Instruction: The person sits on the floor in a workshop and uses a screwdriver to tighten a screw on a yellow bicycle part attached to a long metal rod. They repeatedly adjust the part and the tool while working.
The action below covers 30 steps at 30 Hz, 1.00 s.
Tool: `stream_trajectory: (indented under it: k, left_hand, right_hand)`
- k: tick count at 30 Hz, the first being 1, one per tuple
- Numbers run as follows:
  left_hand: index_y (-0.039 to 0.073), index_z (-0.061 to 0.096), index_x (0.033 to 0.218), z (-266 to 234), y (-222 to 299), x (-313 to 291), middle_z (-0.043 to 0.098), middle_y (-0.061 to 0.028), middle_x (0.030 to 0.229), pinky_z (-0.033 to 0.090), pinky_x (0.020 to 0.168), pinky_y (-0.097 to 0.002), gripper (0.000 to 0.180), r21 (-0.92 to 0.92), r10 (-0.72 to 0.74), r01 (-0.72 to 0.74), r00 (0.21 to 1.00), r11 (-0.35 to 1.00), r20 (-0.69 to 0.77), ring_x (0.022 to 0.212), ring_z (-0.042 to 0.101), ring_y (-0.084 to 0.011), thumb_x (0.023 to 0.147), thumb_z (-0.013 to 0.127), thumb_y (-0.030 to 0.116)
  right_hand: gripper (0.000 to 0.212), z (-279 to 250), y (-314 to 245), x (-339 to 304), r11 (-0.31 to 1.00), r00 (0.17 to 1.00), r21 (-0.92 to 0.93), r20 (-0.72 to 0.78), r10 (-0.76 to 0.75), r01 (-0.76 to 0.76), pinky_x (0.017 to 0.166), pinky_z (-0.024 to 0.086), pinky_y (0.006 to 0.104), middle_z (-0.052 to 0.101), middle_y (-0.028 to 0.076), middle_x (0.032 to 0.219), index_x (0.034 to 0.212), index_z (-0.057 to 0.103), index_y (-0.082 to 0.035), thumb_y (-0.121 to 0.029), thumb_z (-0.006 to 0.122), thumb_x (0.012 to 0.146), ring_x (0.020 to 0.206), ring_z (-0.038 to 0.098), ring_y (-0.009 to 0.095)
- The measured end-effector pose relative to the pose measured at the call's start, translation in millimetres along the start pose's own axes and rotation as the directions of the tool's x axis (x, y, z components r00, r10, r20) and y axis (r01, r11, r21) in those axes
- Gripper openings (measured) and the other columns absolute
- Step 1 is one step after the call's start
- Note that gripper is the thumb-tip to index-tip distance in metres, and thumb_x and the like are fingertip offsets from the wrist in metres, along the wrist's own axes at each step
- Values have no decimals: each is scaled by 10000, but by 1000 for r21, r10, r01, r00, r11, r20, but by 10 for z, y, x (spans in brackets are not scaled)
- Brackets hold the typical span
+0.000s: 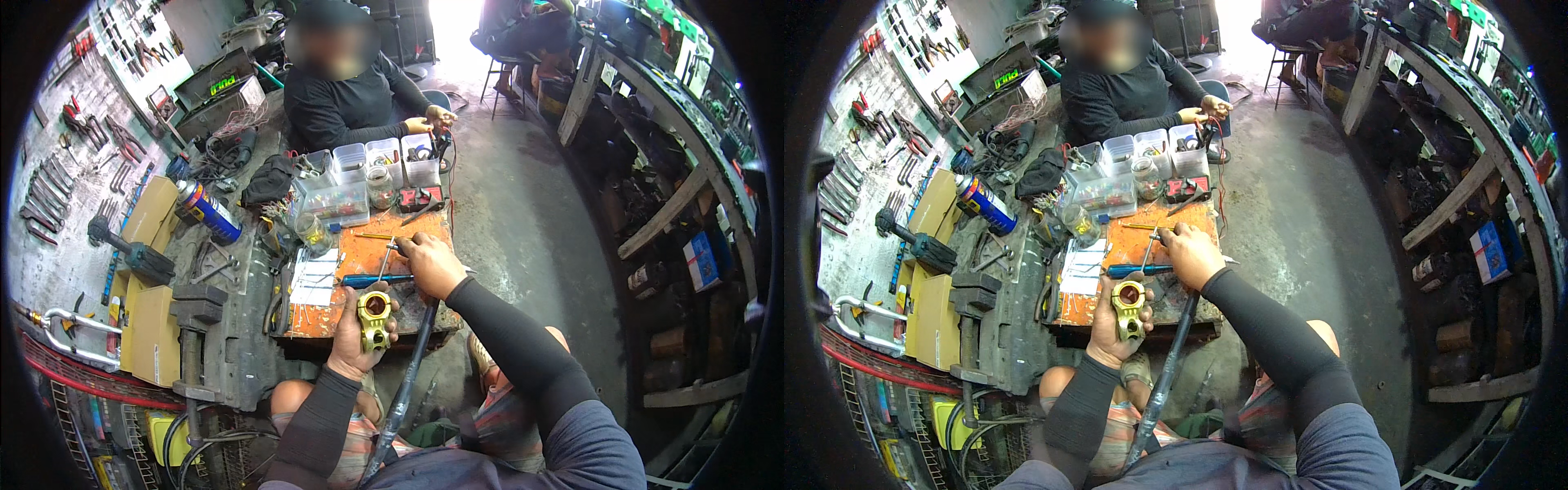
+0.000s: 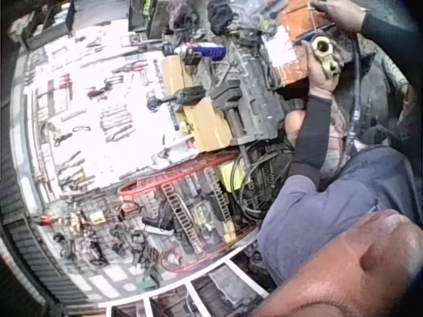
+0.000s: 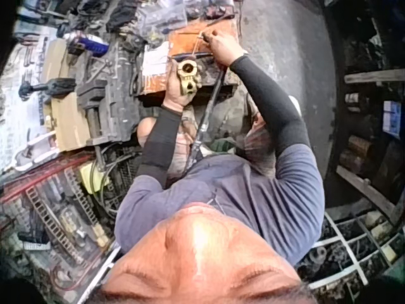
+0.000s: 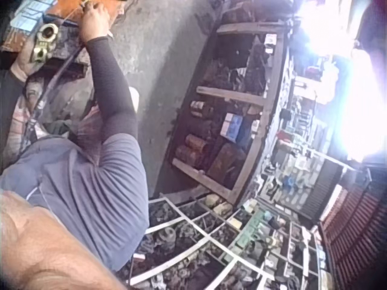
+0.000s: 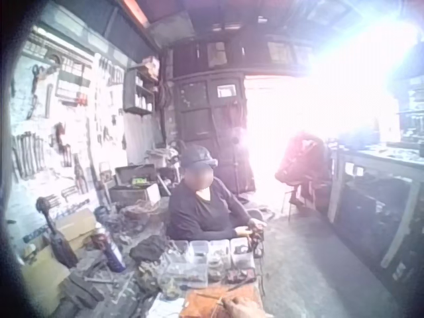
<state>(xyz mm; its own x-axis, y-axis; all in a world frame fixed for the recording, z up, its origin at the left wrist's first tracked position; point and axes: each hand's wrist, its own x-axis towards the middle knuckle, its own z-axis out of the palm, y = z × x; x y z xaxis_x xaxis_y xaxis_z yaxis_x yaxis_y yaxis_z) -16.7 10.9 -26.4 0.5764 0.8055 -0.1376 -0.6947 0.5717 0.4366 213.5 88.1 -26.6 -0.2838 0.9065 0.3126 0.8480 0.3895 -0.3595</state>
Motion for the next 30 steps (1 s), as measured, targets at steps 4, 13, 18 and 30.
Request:
stream_trajectory:
  k: [4, 13, 18, 30]
  left_hand:
    - [94, 606, 1460, -9, 29, -42, 724, -165, 1175, 654, 696, -407, 642, -3, 52, -52, 998, 999, -42, 861, 743, -243, 1097, 527, 618]
    - [119, 644, 1399, 137, 613, -319, 731, -128, 1150, 628, 713, -366, 559, 81, 382, -375, 919, 924, -95, 832, 721, -194, 1074, 620, 573]
    - [88, 644, 1410, 222, 817, -700, 736, -131, 1138, 638, 704, -346, 579, 196, 456, -431, 884, 881, -104, 823, 713, -191, 1079, 616, 563]
    - [109, 637, 1437, 264, 1306, -2395, 736, -119, 1147, 616, 676, -369, 540, 476, 518, -343, 799, 810, -306, 877, 705, -208, 1079, 563, 507]
  right_hand:
    - [404, 95, -43, 76, 999, 1000, -34, 19, -4, 5, 948, 552, 475, 702, 170, 1094, 1362, 684, -61, -145, 637, 970, 1070, 693, 368]
    - [636, -785, -896, -528, 907, 865, 270, 305, -399, 323, 1044, 515, 496, 667, 166, 1221, 1389, 655, -48, -143, 833, 786, 1262, 609, 384]
    - [424, -347, -1111, -1531, 814, 740, 89, 371, -561, 573, 1262, 351, 571, 700, 119, 1174, 1376, 691, -115, -239, 642, 973, 1242, 645, 316]
    - [447, -2244, -698, -1887, 953, 836, 303, 517, -184, 22, 945, 571, 506, 712, 229, 1140, 1351, 648, -12, -169, 748, 945, 1094, 720, 421]
